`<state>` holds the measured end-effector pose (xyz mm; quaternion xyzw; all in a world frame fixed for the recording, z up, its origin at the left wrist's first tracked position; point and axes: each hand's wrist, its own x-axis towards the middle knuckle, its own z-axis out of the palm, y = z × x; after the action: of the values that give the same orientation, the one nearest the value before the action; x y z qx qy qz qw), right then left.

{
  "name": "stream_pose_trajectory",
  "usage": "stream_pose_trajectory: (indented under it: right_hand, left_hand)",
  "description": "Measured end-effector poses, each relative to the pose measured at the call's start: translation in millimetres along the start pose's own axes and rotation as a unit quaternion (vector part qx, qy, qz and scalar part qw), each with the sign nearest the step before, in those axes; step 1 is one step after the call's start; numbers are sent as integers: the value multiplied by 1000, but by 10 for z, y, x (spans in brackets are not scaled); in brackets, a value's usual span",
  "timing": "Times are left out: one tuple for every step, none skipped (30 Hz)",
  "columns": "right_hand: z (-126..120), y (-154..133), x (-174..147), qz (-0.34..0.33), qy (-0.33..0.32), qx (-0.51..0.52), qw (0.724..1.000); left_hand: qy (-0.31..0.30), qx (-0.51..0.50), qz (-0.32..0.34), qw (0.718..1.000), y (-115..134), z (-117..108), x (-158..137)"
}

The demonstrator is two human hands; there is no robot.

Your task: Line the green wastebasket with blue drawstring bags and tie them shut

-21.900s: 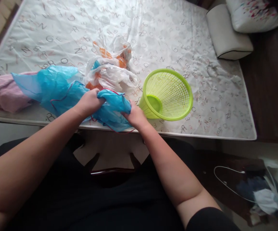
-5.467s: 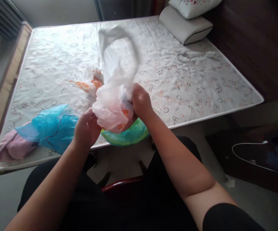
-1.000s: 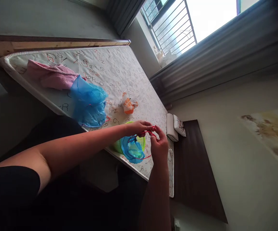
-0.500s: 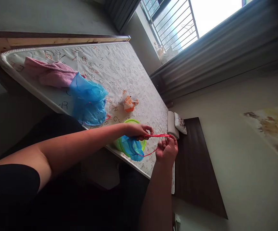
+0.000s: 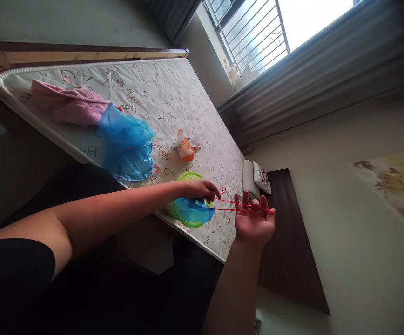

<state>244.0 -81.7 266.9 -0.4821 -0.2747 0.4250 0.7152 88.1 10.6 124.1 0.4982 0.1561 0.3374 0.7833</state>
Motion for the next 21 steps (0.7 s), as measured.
stream_pose_trajectory:
  right_hand:
    - [3,-5,-16,2,-40,-4,999]
    - [2,-5,-25,5,-76,-12,997]
    - [0,3,-28,11,-100,-28,994]
    - [-2,21,-25,19,-109,-53,992]
    - [-1,52,-20,28,-103,-89,990]
    - [1,95,-15,38,-88,-134,986]
    - [7,151,-12,50,-72,-180,980]
    - [14,216,-12,61,-62,-223,971]
    - [23,286,-17,74,-63,-258,961]
    - [33,357,-24,86,-72,-282,953]
    - [44,424,-32,99,-86,-294,947]
    - [55,484,-39,108,-99,-294,945]
    - [67,534,-42,113,-110,-286,945]
    - [78,572,-41,114,-117,-275,948]
    - [89,598,-34,108,-119,-260,952]
    - [98,609,-20,97,-113,-244,958]
    - [105,608,-2,83,-103,-225,965]
    - [109,593,20,68,-88,-204,973]
    - [111,567,43,53,-70,-179,980]
    - [112,532,64,43,-52,-152,986]
    - [112,490,81,41,-38,-128,990]
  left_hand:
    - [27,-16,2,1000,-17,12,8]
    - [57,-40,5,998,-29,18,15]
    - [84,-65,11,994,-33,19,18]
    - [106,-90,20,990,-30,15,19]
    - [113,-114,28,987,-19,10,18]
    - [104,-137,32,985,-2,5,13]
    - [85,-158,37,983,18,3,6]
    - [61,-178,42,981,40,5,-3]
    - [36,-195,47,979,61,12,-16]
    - [12,-209,50,977,81,24,-31]
    - [-11,-221,50,974,97,40,-48]
    - [-29,-230,47,972,109,58,-67]
    - [-47,-233,40,971,116,76,-86]
    - [-63,-229,30,971,118,91,-104]
    - [-77,-219,18,973,114,104,-119]
    - [-89,-205,6,975,105,112,-130]
    - [-98,-189,-4,977,91,114,-135]
    - [-104,-172,-13,980,73,113,-135]
    - [-105,-153,-19,982,53,108,-130]
    - [-101,-130,-22,986,33,100,-121]
    - [-96,-102,-25,990,15,93,-109]
